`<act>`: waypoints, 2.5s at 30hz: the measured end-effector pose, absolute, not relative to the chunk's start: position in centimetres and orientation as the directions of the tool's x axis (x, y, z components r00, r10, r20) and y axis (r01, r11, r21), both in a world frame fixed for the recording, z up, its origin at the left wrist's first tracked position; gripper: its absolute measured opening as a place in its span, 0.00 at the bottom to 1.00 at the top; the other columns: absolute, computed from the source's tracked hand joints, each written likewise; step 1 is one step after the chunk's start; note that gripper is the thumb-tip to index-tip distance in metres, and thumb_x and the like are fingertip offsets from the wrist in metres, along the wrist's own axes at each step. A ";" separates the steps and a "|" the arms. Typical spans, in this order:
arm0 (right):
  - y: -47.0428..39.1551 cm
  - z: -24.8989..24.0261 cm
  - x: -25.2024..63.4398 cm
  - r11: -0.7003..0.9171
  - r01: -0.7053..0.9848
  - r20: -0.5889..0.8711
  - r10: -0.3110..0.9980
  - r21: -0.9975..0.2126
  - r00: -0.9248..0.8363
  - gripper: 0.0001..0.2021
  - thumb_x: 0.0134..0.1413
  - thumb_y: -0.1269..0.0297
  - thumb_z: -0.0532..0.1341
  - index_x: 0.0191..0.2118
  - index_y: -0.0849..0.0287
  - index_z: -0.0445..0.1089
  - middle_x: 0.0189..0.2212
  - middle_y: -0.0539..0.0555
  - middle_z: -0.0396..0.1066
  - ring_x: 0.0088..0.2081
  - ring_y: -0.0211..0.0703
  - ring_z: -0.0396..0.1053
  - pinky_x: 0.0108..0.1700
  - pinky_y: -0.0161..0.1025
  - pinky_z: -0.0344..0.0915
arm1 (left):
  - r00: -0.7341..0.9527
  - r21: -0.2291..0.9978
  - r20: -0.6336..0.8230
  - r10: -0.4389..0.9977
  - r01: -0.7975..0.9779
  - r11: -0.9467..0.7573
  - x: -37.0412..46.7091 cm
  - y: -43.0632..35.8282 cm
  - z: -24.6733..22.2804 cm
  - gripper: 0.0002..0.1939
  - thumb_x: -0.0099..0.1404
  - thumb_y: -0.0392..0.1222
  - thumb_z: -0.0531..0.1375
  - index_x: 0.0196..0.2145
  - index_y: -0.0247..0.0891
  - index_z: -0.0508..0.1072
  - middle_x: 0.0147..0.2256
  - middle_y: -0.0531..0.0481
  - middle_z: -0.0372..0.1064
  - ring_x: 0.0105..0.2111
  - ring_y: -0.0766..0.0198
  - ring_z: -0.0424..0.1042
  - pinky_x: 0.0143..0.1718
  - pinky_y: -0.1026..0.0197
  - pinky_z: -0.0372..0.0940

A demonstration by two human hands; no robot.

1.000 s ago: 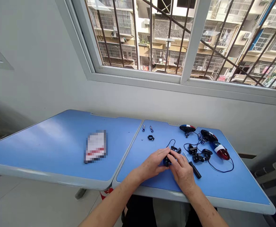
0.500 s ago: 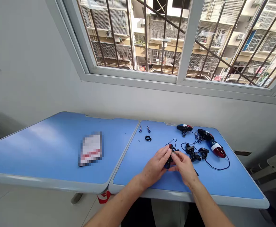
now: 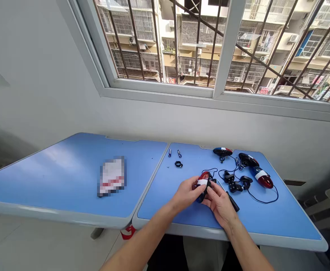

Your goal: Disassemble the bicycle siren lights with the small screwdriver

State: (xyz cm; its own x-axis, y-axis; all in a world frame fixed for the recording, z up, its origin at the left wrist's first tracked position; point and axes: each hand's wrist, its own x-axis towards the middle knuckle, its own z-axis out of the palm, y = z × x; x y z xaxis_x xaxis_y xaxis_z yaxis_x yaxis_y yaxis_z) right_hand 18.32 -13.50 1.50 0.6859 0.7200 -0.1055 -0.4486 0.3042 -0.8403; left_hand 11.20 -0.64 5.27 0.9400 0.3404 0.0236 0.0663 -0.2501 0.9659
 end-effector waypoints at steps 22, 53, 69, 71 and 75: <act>-12.7 1.8 18.2 0.273 -0.397 -0.125 0.667 -0.876 0.734 0.20 0.40 0.56 0.70 0.42 0.58 0.75 0.37 0.55 0.74 0.38 0.47 0.71 0.35 0.43 0.72 | 0.918 0.954 -0.215 0.334 0.125 0.272 11.2 0.5 4.5 0.30 0.44 0.50 0.70 0.42 0.30 0.74 0.36 0.42 0.74 0.28 0.61 0.72 0.19 0.67 0.62; -19.9 1.4 21.0 -0.725 0.631 0.354 0.534 -0.275 0.768 0.16 0.58 0.59 0.52 0.45 0.57 0.73 0.42 0.59 0.73 0.43 0.53 0.67 0.33 0.41 0.62 | 0.915 0.923 -0.263 0.305 0.147 0.356 11.7 2.0 5.0 0.20 0.52 0.53 0.65 0.34 0.32 0.71 0.31 0.44 0.70 0.31 0.60 0.71 0.27 0.61 0.66; -20.5 1.7 21.9 -0.599 0.543 0.256 0.498 -0.588 0.828 0.14 0.54 0.60 0.53 0.38 0.55 0.74 0.33 0.56 0.73 0.31 0.47 0.70 0.30 0.40 0.63 | 0.853 0.935 -0.303 0.425 0.180 0.305 11.9 2.3 4.8 0.18 0.60 0.47 0.58 0.48 0.41 0.70 0.33 0.49 0.69 0.27 0.64 0.69 0.21 0.65 0.66; -21.0 1.6 22.0 -0.471 0.424 0.183 0.475 -0.774 0.861 0.14 0.53 0.56 0.54 0.38 0.55 0.74 0.31 0.54 0.73 0.26 0.44 0.68 0.28 0.39 0.63 | 0.874 0.922 -0.304 0.380 0.169 0.349 11.9 2.7 4.7 0.18 0.59 0.49 0.58 0.45 0.39 0.70 0.34 0.47 0.70 0.28 0.62 0.70 0.21 0.64 0.66; -20.7 1.3 21.7 -0.261 0.165 0.008 0.515 -0.951 0.857 0.15 0.50 0.53 0.59 0.40 0.55 0.74 0.25 0.50 0.70 0.20 0.36 0.59 0.20 0.34 0.55 | 0.926 0.912 -0.282 0.250 0.178 0.370 11.6 2.9 4.8 0.25 0.54 0.50 0.62 0.47 0.35 0.68 0.39 0.42 0.69 0.35 0.54 0.72 0.23 0.61 0.67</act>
